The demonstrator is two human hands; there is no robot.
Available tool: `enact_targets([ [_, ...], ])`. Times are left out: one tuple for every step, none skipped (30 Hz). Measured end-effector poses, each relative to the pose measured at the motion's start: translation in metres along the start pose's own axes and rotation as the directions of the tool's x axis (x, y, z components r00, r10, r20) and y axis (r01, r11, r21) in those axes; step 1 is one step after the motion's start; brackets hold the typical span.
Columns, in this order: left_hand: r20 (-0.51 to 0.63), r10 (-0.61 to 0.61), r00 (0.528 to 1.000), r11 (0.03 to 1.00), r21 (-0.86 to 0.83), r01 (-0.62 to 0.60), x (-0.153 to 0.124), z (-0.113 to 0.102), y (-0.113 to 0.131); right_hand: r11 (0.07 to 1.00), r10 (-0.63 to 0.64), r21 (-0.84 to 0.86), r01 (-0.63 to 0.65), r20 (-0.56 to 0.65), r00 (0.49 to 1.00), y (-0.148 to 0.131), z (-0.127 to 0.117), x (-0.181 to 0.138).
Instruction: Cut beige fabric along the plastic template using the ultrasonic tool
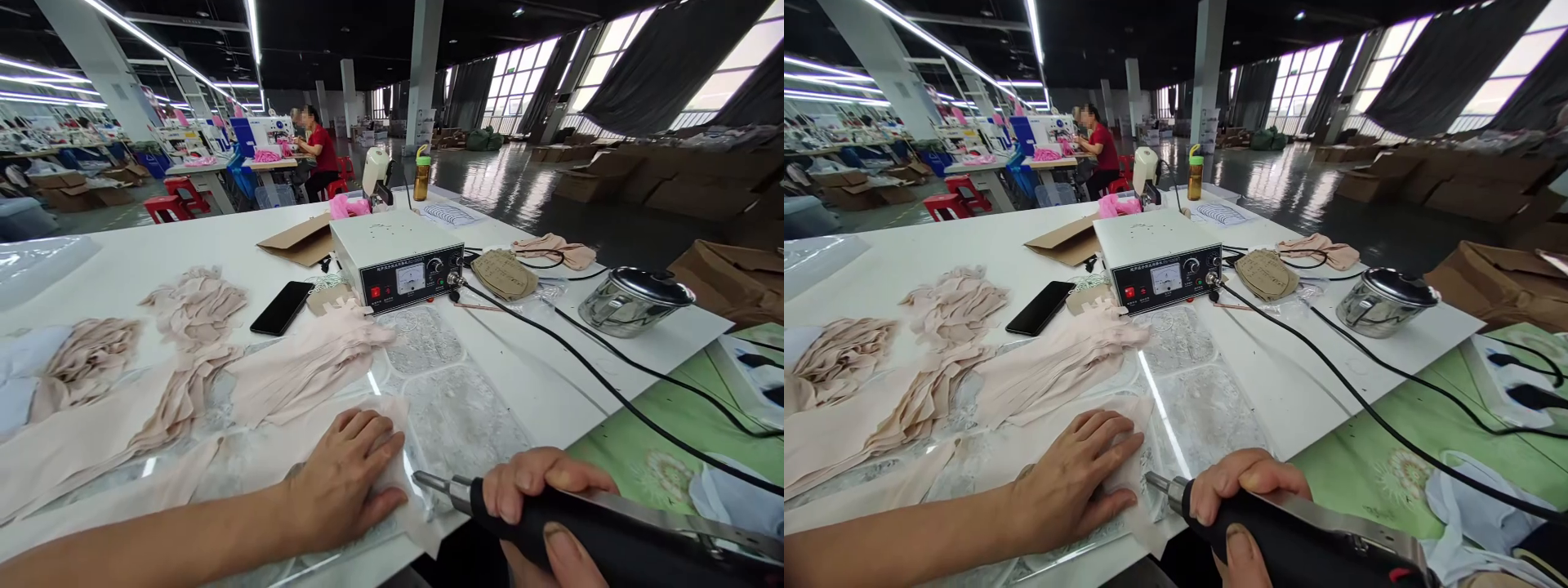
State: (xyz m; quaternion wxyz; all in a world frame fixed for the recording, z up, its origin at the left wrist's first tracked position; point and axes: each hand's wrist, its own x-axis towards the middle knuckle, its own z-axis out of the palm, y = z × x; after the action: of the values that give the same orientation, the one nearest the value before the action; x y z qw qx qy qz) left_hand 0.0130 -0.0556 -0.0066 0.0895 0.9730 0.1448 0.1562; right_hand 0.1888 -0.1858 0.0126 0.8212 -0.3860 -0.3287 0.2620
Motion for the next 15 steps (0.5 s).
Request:
enact_targets([
  [0.000,-0.004,1.000,1.000,0.001,0.004,0.000,0.000,0.000,1.000,0.002,-0.003,-0.002,-0.013,1.000,0.001,0.001,0.000],
  [0.002,-0.006,1.000,1.000,0.001,0.006,0.000,0.000,0.000,1.000,-0.001,-0.005,0.001,-0.024,1.000,0.003,0.002,0.000],
  [0.006,-0.007,1.000,1.000,-0.001,0.007,0.000,0.000,0.000,1.000,-0.004,-0.010,0.004,-0.033,0.999,0.005,0.003,0.000],
  [0.015,-0.008,1.000,1.000,-0.003,0.008,-0.001,0.000,0.000,1.000,-0.012,-0.016,0.011,-0.034,0.999,0.006,0.004,0.000],
  [0.025,-0.007,1.000,1.000,-0.006,0.007,-0.001,0.000,-0.001,1.000,-0.019,-0.021,0.019,-0.027,0.999,0.007,0.005,0.000],
  [0.034,-0.006,0.999,1.000,-0.008,0.006,-0.001,-0.001,-0.001,0.999,-0.028,-0.027,0.027,-0.016,0.999,0.009,0.006,0.000],
  [0.037,-0.007,0.999,1.000,-0.009,0.007,-0.001,-0.001,-0.001,0.999,-0.034,-0.033,0.033,-0.004,0.999,0.010,0.006,0.000],
  [0.039,-0.010,0.999,1.000,-0.010,0.010,-0.001,-0.001,-0.001,0.999,-0.034,-0.039,0.034,0.007,0.999,0.010,0.007,0.000],
  [0.040,-0.012,0.999,1.000,-0.010,0.012,-0.001,0.000,-0.001,0.999,-0.030,-0.045,0.031,0.015,0.999,0.011,0.006,0.001],
  [0.039,-0.012,0.999,1.000,-0.010,0.012,-0.001,0.000,-0.001,0.999,-0.023,-0.048,0.024,0.016,1.000,0.011,0.006,0.001],
  [0.037,-0.013,0.999,1.000,-0.011,0.013,-0.001,0.000,-0.001,0.999,-0.018,-0.049,0.019,0.012,1.000,0.012,0.006,0.001],
  [0.035,-0.014,0.999,1.000,-0.012,0.014,-0.001,0.001,-0.001,0.999,-0.017,-0.046,0.017,0.010,1.000,0.012,0.006,0.002],
  [0.032,-0.014,0.999,1.000,-0.016,0.015,-0.001,0.001,-0.001,0.999,-0.016,-0.043,0.016,0.008,1.000,0.013,0.006,0.002],
  [0.030,-0.016,0.999,1.000,-0.020,0.016,-0.001,0.001,-0.001,0.999,-0.022,-0.040,0.022,0.009,1.000,0.013,0.006,0.003],
  [0.030,-0.019,0.999,1.000,-0.024,0.019,-0.001,0.001,0.000,0.999,-0.029,-0.038,0.029,0.010,1.000,0.014,0.007,0.003],
])
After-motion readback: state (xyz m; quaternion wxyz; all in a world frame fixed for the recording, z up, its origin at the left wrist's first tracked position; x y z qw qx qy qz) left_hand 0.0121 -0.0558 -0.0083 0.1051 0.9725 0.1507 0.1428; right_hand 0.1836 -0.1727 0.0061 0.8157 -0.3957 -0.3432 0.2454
